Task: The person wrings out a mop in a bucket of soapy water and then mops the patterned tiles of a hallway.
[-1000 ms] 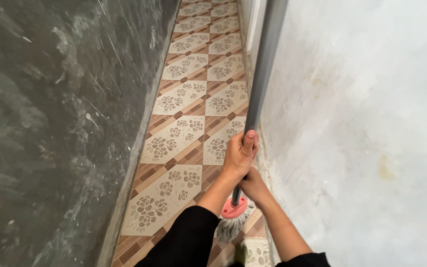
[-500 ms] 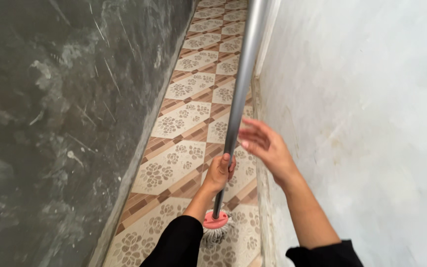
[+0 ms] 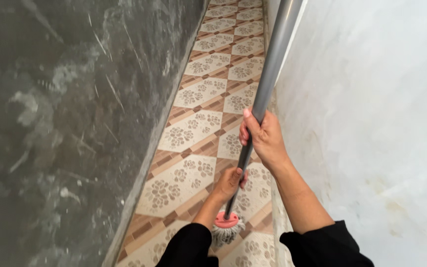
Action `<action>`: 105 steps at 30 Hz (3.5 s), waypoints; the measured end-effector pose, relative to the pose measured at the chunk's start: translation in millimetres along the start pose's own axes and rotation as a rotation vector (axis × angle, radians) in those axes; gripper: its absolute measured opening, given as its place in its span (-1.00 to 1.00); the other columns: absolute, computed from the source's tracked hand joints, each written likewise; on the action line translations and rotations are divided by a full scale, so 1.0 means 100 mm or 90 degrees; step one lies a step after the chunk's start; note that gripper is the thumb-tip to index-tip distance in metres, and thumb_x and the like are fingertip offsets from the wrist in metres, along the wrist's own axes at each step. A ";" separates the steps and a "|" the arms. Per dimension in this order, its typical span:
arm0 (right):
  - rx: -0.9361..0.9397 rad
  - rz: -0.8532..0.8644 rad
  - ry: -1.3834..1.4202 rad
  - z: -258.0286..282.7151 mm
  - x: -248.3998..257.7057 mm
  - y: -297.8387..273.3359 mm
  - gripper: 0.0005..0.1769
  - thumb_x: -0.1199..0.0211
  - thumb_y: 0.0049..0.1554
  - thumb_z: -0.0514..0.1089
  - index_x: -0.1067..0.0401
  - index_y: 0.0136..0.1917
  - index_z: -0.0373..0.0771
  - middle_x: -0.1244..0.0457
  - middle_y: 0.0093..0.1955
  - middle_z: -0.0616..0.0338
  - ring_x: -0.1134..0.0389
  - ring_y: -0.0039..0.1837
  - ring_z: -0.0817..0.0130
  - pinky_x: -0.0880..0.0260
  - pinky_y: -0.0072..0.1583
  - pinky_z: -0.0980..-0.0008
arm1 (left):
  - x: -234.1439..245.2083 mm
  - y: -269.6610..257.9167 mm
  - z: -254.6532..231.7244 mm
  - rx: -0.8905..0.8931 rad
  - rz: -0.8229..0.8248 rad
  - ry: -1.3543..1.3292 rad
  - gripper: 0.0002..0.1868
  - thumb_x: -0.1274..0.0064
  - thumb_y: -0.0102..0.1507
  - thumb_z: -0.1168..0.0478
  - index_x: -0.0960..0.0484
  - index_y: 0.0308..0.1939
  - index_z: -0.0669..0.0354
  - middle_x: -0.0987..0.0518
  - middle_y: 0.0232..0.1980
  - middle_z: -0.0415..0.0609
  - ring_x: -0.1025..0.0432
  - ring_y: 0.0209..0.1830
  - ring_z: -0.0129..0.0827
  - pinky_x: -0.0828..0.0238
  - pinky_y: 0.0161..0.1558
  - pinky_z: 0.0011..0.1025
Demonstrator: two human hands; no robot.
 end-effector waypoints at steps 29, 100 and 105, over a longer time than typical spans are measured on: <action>-0.081 -0.118 0.009 -1.99 1.09 3.42 -0.77 -0.06 0.24 -0.15 -0.22 -0.23 -0.27 -0.09 -0.47 0.24 -0.16 -0.38 0.43 -0.24 -0.26 0.43 | 1.41 3.53 0.90 0.175 -0.148 0.145 -0.63 -0.20 0.18 -0.05 -0.51 -0.29 0.18 -0.29 -0.56 -0.23 -0.14 -0.52 -0.54 -0.13 -0.46 -0.46; -0.112 -0.060 0.079 -5.41 3.00 12.54 -0.49 -0.14 0.21 -0.17 -0.13 -0.54 -0.27 -0.02 -0.60 0.22 -0.01 -0.55 0.47 0.04 -0.45 0.45 | 5.27 12.54 2.81 0.196 -0.157 0.132 -0.41 -0.12 0.18 -0.19 -0.50 -0.57 0.32 -0.39 -0.69 -0.19 -0.28 -0.66 -0.54 -0.20 -0.55 -0.37; -0.090 -0.072 0.112 -5.48 3.10 13.34 -0.54 -0.20 0.16 -0.20 -0.16 -0.52 -0.23 -0.03 -0.61 0.24 -0.01 -0.56 0.49 0.01 -0.44 0.47 | 5.70 13.17 2.97 0.179 -0.139 0.265 -0.29 -0.13 0.21 -0.27 -0.40 -0.66 0.32 -0.27 -0.72 -0.14 -0.14 -0.68 -0.45 -0.10 -0.57 -0.31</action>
Point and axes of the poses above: each hand's wrist, its own y-axis towards the middle knuckle, its own x-axis out of the back of the hand, z = x × y, the point moved 5 cm from there along y, towards the middle knuckle
